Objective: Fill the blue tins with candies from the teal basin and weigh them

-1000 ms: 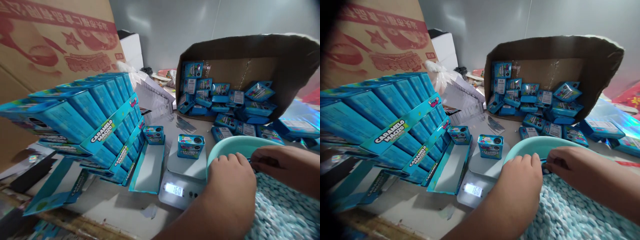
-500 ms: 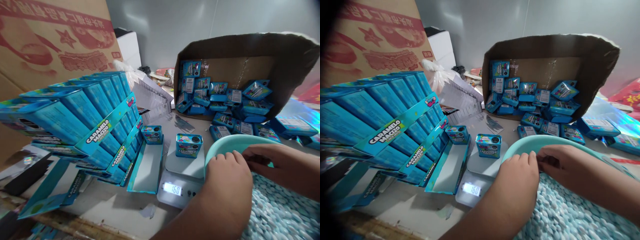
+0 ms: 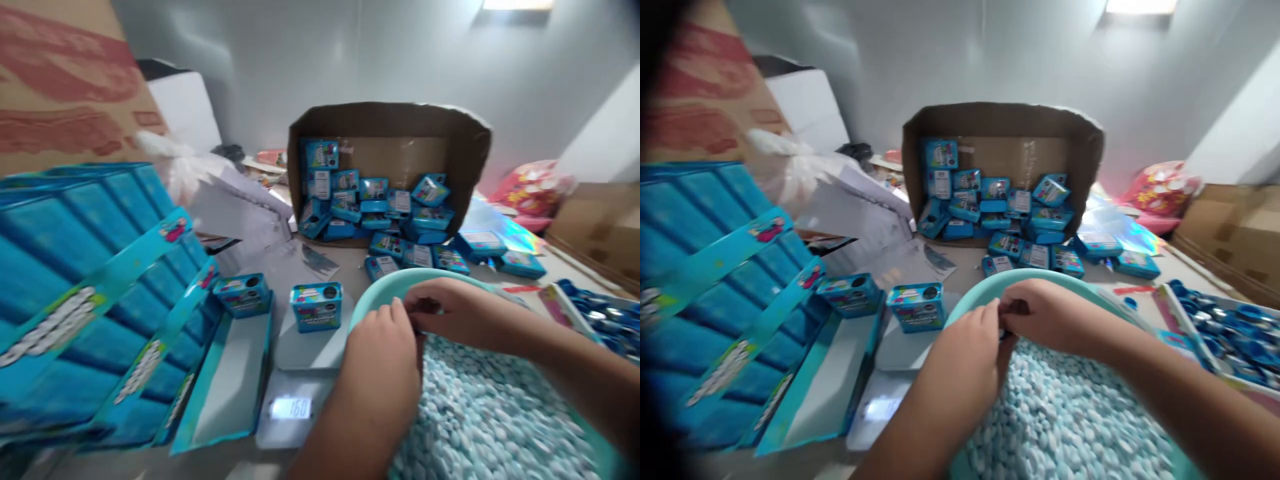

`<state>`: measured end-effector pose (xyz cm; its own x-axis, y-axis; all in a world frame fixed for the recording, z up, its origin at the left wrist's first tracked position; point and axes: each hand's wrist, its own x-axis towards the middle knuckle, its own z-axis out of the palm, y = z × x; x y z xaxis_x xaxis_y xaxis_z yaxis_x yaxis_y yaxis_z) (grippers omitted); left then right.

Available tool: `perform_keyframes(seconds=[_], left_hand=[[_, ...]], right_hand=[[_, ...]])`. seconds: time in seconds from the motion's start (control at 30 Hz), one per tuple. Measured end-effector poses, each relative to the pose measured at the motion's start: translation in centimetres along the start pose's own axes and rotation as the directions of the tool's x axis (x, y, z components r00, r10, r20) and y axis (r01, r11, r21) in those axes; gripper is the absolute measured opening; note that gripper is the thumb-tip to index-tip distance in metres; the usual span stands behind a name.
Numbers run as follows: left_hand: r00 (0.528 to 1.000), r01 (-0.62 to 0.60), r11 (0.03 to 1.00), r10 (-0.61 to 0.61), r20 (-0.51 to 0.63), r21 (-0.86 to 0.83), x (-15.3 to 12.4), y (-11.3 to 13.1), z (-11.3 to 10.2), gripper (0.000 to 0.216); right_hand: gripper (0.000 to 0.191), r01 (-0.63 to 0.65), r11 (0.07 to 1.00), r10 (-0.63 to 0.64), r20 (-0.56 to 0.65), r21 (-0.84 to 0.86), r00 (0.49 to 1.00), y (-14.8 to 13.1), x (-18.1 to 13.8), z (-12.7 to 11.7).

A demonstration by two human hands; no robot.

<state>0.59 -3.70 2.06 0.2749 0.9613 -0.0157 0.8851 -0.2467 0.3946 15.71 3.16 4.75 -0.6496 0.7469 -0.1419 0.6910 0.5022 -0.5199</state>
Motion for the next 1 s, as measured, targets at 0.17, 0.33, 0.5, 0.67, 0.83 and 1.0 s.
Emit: perform_keyframes(seconds=[0.17, 0.33, 0.5, 0.67, 0.83, 1.0], left_hand=[[0.999, 0.05, 0.999, -0.05, -0.003, -0.005, 0.5, -0.1, 0.3, 0.048], [0.995, 0.099, 0.995, -0.099, -0.014, 0.013, 0.8, 0.0, 0.5, 0.055], [0.992, 0.122, 0.991, -0.121, -0.034, 0.046, 1.0, -0.2, 0.8, 0.058], [0.99, 0.128, 0.991, -0.126, -0.059, 0.038, 1.1, -0.1, 0.8, 0.058], [0.996, 0.066, 0.998, -0.066, -0.066, -0.006, 1.2, -0.3, 0.8, 0.056], [0.993, -0.022, 0.999, 0.024, -0.116, 0.023, 1.3, -1.2, 1.2, 0.054]], right_hand=[[0.017, 0.022, 0.979, -0.033, 0.049, 0.204, 0.998, 0.0, 0.3, -0.4], [0.015, 0.038, 0.962, -0.04, 0.004, 0.27, 0.999, 0.1, 0.2, -0.6], [0.02, 0.007, 0.958, -0.006, -0.005, 0.286, 1.0, 0.6, 0.3, -0.8], [0.016, -0.05, 0.892, 0.012, 0.085, 0.45, 0.996, 1.6, 1.1, -0.6], [0.015, -0.071, 0.816, 0.023, 0.09, 0.574, 0.996, 1.7, 1.5, -0.1], [0.008, -0.067, 0.912, 0.073, -0.001, 0.404, 0.997, 1.3, 0.9, -1.0]])
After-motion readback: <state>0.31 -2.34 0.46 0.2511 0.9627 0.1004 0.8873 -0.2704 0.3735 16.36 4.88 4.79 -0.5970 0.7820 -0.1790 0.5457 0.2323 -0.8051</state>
